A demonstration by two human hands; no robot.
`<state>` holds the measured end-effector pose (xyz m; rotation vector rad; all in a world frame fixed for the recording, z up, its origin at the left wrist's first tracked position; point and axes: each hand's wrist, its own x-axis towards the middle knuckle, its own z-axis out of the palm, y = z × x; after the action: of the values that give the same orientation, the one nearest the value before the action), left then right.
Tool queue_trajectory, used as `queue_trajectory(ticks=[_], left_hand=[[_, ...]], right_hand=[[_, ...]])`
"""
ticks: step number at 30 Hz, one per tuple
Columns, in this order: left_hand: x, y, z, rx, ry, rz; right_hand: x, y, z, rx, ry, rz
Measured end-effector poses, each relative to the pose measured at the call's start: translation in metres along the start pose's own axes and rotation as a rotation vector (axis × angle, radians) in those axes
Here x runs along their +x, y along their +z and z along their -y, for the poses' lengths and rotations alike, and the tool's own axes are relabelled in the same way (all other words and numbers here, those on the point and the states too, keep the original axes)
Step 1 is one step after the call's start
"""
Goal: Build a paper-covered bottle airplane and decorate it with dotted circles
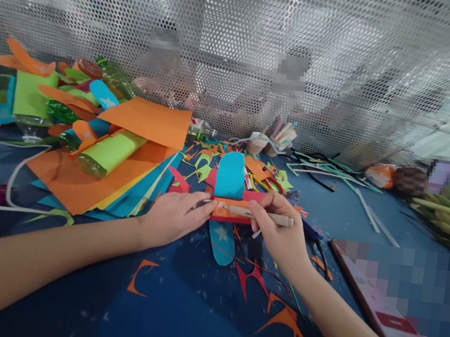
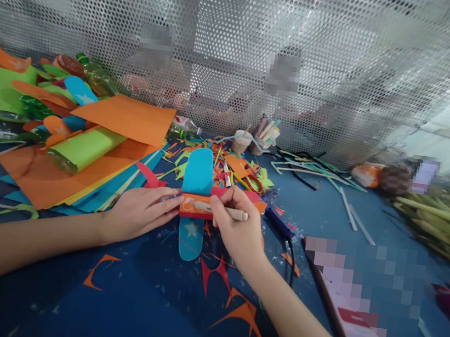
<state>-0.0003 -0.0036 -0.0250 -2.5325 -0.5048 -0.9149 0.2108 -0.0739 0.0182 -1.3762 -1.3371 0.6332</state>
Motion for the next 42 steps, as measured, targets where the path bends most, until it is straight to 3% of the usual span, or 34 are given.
queue_trajectory(ticks=[42], left_hand=[[0.0000, -0.0008, 0.0004, -0.008, -0.002, 0.010]], right_hand=[[0.0009, -0.0006, 0.0029, -0.023, -0.007, -0.030]])
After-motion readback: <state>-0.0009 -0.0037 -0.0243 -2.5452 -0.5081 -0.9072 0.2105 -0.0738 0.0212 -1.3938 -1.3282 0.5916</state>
